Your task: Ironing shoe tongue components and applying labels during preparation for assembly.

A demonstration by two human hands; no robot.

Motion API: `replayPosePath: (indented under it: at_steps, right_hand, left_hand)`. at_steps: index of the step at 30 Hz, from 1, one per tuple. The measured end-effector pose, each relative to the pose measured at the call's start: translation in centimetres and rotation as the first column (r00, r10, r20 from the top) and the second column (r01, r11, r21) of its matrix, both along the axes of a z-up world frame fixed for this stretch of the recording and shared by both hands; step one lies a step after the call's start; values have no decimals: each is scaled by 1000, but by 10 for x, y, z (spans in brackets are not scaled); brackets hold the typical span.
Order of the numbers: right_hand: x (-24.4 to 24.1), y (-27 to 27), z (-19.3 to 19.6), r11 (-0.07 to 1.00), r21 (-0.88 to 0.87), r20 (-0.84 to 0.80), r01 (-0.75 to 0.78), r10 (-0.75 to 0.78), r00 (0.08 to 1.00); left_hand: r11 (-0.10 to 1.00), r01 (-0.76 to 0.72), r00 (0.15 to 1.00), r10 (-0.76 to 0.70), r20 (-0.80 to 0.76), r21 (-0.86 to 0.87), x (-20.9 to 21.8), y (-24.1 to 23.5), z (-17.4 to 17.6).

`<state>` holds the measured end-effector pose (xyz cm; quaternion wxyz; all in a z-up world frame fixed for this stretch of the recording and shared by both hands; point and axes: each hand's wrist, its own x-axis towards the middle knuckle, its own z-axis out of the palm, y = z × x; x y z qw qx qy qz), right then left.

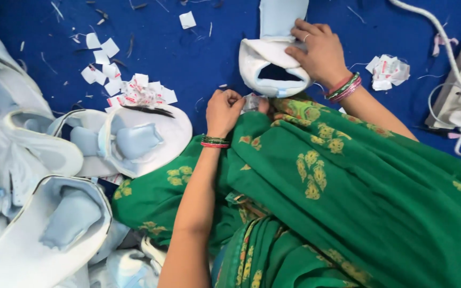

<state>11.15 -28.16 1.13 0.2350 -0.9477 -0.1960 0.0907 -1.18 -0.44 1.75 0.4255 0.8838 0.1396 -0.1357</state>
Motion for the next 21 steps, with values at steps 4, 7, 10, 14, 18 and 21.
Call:
replayPosePath:
  at_steps: [4,7,10,14,18,21]
  right_hand:
    - [-1,-2,-2,1000,4,34,3,-3,999]
    - [-1,-2,-2,1000,4,27,2,-2,1000]
    - [-2,-1,-1,1000,6,24,0,0,1000]
    - [2,3,11,1000,0,9,9,-9,1000]
    - [1,3,10,1000,-5,-14,27,-27,1000]
    - [1,3,9,1000,-10,5,21,-21,1000]
  left_hand:
    - [977,-157,987,149,-63,-144,-2,8,-4]
    - [920,-265,964,243,-111,-289,-4,15,2]
    - [859,-339,940,297,-167,-383,1,18,13]
    - [821,-364,931,323,-169,-440,5,18,3]
    - [869,-301,954,271,-131,-393,13,15,17]
    - [934,-231,969,195,-153,-272,14,16,20]
